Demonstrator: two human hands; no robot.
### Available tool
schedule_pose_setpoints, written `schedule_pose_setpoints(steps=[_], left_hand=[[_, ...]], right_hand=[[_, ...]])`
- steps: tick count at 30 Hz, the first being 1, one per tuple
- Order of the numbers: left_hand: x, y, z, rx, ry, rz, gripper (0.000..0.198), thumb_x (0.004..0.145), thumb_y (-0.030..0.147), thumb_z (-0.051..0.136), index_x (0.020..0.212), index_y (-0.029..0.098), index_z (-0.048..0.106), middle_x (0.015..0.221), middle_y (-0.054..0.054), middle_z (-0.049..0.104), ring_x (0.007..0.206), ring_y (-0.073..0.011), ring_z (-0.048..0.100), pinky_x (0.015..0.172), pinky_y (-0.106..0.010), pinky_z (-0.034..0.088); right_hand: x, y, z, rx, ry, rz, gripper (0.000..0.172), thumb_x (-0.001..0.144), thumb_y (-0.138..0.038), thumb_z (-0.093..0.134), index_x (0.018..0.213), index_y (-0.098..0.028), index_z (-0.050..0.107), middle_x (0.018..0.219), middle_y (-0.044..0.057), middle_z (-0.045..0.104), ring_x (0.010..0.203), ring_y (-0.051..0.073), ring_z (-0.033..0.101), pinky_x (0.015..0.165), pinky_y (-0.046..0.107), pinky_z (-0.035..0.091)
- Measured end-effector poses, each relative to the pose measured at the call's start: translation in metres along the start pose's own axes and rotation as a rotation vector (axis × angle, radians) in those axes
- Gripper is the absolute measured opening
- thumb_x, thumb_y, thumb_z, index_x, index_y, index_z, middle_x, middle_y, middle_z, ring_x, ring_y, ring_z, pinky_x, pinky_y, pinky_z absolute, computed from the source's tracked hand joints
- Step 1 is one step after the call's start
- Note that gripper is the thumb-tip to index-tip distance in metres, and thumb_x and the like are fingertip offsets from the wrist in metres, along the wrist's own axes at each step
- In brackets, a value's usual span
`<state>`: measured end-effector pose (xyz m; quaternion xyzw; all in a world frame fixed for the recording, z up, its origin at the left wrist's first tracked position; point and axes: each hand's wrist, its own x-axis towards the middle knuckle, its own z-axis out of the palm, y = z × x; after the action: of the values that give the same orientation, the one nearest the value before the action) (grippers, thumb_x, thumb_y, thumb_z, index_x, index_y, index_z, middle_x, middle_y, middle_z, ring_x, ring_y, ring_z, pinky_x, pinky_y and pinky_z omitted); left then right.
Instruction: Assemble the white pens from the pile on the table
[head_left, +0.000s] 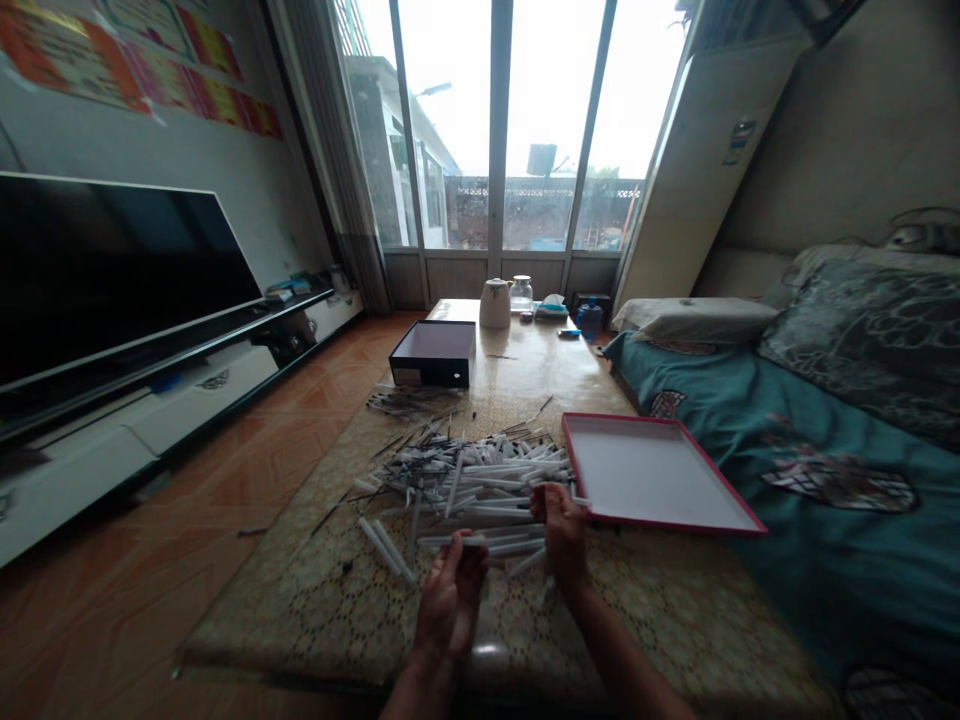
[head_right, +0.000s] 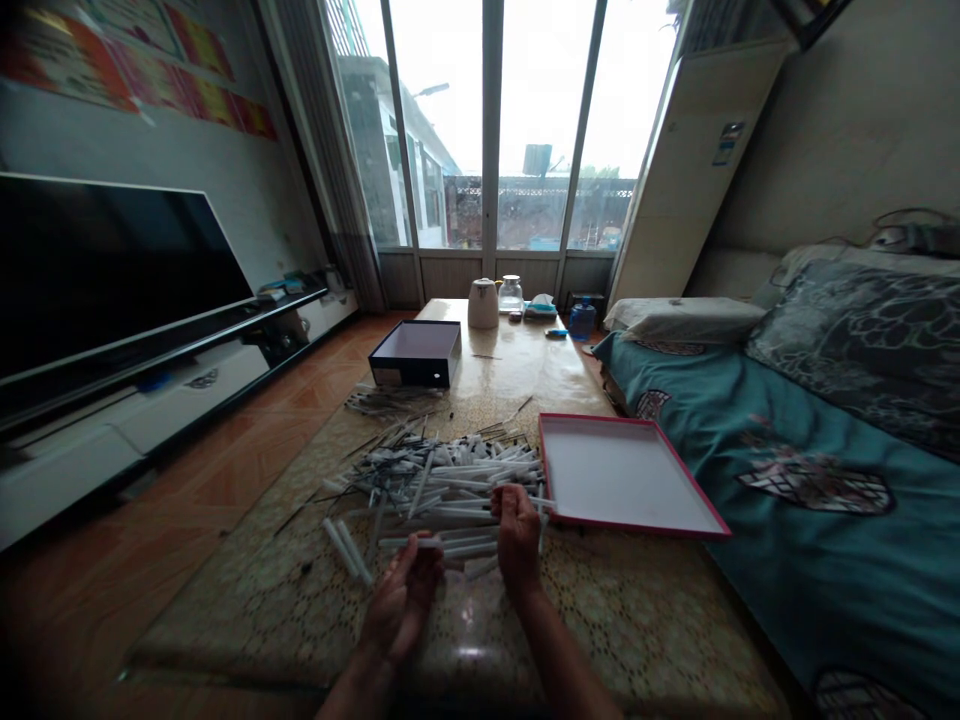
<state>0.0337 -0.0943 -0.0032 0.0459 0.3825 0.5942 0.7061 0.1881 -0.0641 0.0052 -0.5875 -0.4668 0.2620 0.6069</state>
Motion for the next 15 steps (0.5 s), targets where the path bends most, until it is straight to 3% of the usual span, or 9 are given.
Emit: schedule_pose_setpoints(steps=[6, 9, 11, 15], left_hand=[[-0.001, 0.004, -0.007, -0.048, -0.031, -0.09, 0.005, 0.08, 0.013, 0.054, 0.08, 0.015, 0.059, 0.071, -0.003, 0.068, 0.059, -0.0133, 0.066, 0.055, -0.024, 0.053], [-0.003, -0.001, -0.002, 0.022, -0.061, -0.094, 0.002, 0.079, 0.013, 0.056, 0.08, 0.014, 0.057, 0.069, -0.004, 0.067, 0.061, -0.0149, 0.066, 0.06, -0.027, 0.054], [-0.002, -0.003, 0.001, 0.059, -0.077, -0.103, 0.002, 0.079, 0.013, 0.057, 0.08, 0.014, 0.056, 0.071, -0.006, 0.067, 0.064, -0.0158, 0.066, 0.063, -0.029, 0.054], [0.003, -0.002, 0.004, 0.141, -0.1, -0.114, 0.006, 0.078, 0.014, 0.058, 0.079, 0.014, 0.053, 0.077, -0.008, 0.068, 0.068, -0.0169, 0.066, 0.066, -0.032, 0.053]], right_hand=[[0.015, 0.01, -0.045, -0.325, 0.08, -0.125, 0.029, 0.084, -0.044, 0.042, 0.078, -0.018, 0.055, 0.069, 0.003, 0.058, 0.062, 0.016, 0.053, 0.059, 0.026, 0.042], [0.007, 0.02, -0.061, -0.545, 0.076, -0.17, 0.025, 0.081, -0.042, 0.046, 0.077, -0.019, 0.055, 0.073, 0.005, 0.057, 0.066, 0.019, 0.054, 0.064, 0.03, 0.043], [-0.005, 0.028, -0.065, -0.644, 0.072, -0.193, 0.026, 0.08, -0.042, 0.048, 0.087, -0.018, 0.056, 0.082, 0.008, 0.057, 0.076, 0.022, 0.056, 0.07, 0.033, 0.045], [-0.035, 0.043, -0.053, -0.774, 0.014, -0.295, 0.061, 0.075, -0.048, 0.055, 0.127, -0.019, 0.04, 0.118, 0.015, 0.048, 0.107, 0.03, 0.047, 0.087, 0.042, 0.04]])
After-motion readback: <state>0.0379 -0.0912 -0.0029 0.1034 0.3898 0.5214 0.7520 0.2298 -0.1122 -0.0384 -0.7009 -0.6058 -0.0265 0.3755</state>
